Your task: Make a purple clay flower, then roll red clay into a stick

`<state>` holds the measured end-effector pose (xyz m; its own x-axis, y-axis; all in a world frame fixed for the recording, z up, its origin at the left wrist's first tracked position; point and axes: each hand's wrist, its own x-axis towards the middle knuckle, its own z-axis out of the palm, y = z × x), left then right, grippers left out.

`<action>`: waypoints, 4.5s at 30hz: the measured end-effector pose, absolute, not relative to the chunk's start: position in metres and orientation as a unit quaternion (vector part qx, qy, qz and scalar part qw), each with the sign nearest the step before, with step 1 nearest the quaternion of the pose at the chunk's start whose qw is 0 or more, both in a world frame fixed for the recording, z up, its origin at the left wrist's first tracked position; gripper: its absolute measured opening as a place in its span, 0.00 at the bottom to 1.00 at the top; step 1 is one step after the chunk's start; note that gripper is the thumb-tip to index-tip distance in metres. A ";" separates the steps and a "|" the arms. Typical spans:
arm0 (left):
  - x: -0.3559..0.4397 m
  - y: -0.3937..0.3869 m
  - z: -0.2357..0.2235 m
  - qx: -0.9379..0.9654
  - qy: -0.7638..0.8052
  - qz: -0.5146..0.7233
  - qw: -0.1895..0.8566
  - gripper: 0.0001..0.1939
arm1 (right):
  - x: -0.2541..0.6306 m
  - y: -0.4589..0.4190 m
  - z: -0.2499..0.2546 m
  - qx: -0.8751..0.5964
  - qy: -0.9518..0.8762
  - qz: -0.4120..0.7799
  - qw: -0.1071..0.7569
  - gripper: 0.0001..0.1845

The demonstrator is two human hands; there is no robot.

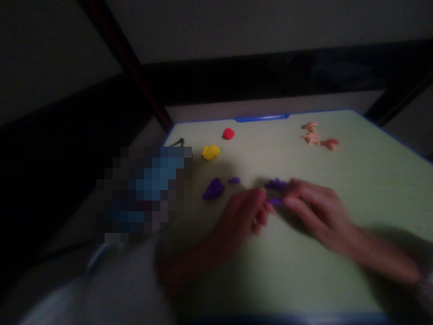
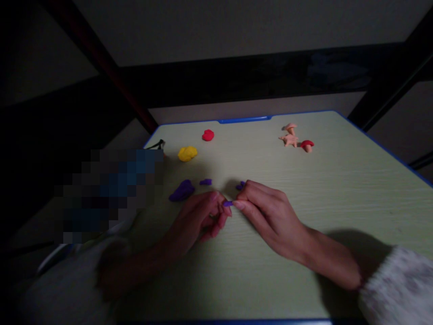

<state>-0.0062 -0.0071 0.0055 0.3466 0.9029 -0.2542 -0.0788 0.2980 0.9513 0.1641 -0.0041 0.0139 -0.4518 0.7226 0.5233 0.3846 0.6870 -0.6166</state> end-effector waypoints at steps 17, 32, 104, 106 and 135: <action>-0.007 -0.005 0.004 0.514 0.430 0.387 0.633 0.13 | 0.166 -0.003 0.011 -0.302 -0.823 0.138 0.461 0.08; -0.010 0.000 0.007 0.492 0.408 0.373 0.673 0.11 | 0.167 -0.004 0.013 -0.284 -0.842 0.106 0.446 0.06; -0.007 0.001 0.002 0.458 0.414 0.405 0.674 0.17 | 0.161 0.003 0.007 -0.384 -0.812 0.236 0.371 0.14; -0.007 0.002 0.001 0.452 0.414 0.407 0.677 0.17 | 0.161 0.003 0.007 -0.381 -0.813 0.236 0.373 0.14; -0.007 0.004 0.007 0.490 0.447 0.413 0.625 0.05 | 0.166 0.006 0.010 -0.354 -0.791 0.245 0.434 0.04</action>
